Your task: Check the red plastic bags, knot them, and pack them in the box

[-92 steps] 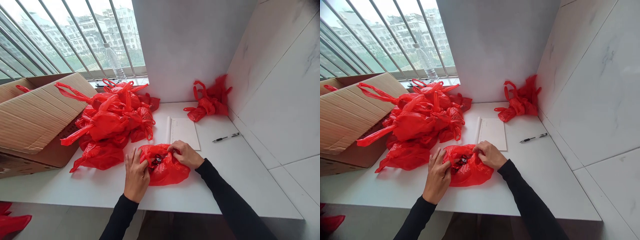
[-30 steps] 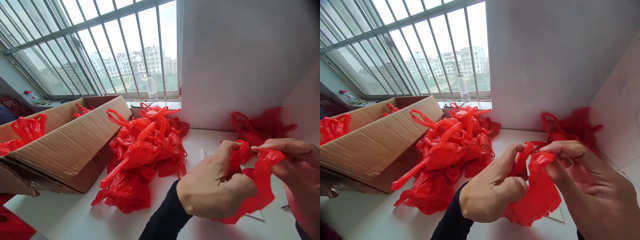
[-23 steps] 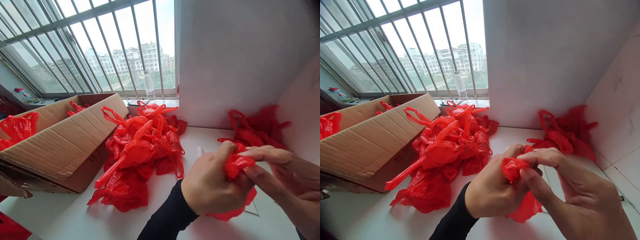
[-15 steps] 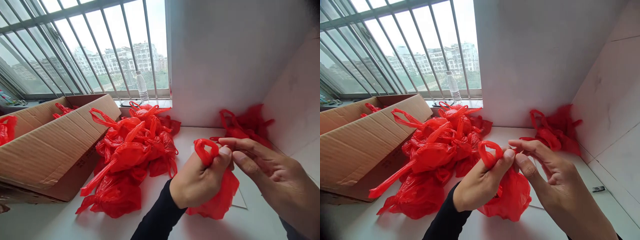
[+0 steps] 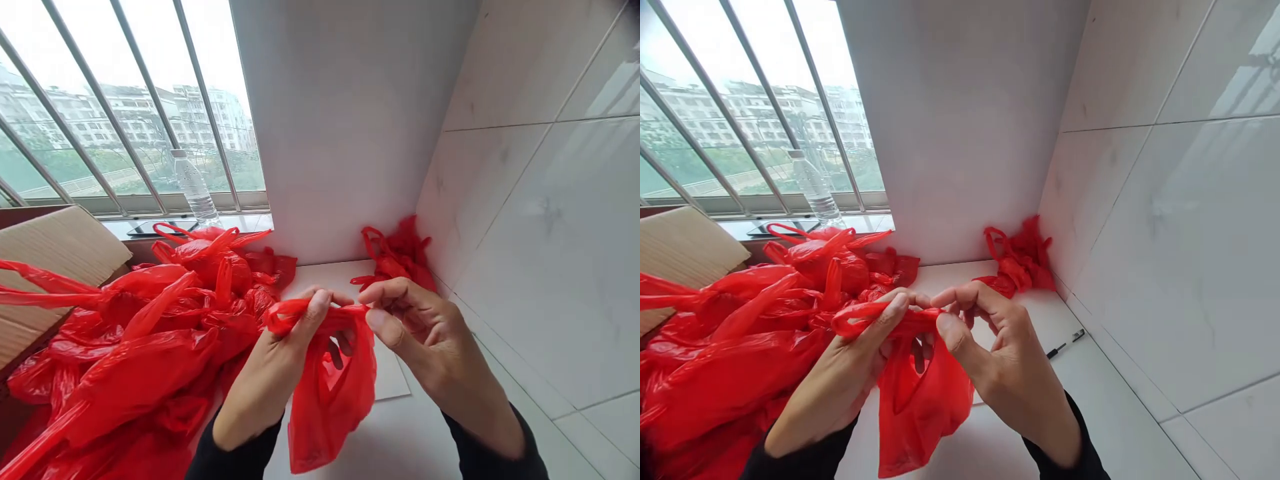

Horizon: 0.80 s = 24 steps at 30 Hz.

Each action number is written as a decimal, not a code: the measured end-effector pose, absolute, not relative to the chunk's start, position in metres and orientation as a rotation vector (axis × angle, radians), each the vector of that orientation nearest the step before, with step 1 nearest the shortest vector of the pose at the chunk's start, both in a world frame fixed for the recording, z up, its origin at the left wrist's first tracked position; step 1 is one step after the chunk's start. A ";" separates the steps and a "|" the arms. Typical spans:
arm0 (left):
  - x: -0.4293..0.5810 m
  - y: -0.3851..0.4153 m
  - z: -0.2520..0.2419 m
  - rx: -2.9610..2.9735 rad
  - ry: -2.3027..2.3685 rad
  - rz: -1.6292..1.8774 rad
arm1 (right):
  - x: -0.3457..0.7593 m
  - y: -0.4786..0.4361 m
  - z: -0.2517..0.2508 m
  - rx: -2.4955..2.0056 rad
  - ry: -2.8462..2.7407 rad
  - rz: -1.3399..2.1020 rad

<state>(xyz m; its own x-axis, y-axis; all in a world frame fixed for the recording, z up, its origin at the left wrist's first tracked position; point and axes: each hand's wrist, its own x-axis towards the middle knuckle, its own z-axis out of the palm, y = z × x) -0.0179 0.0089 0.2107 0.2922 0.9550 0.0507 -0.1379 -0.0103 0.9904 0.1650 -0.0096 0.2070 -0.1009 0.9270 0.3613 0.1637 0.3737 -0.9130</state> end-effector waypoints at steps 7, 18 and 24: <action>-0.022 0.007 0.216 1.338 0.881 1.086 | 0.162 -0.004 0.206 -0.955 -1.591 0.907; -0.033 0.007 0.208 1.906 0.917 1.213 | 0.157 0.011 0.192 -1.020 -1.762 1.032; -0.036 0.016 0.198 2.308 1.129 1.444 | 0.153 0.011 0.187 -0.912 -1.642 1.254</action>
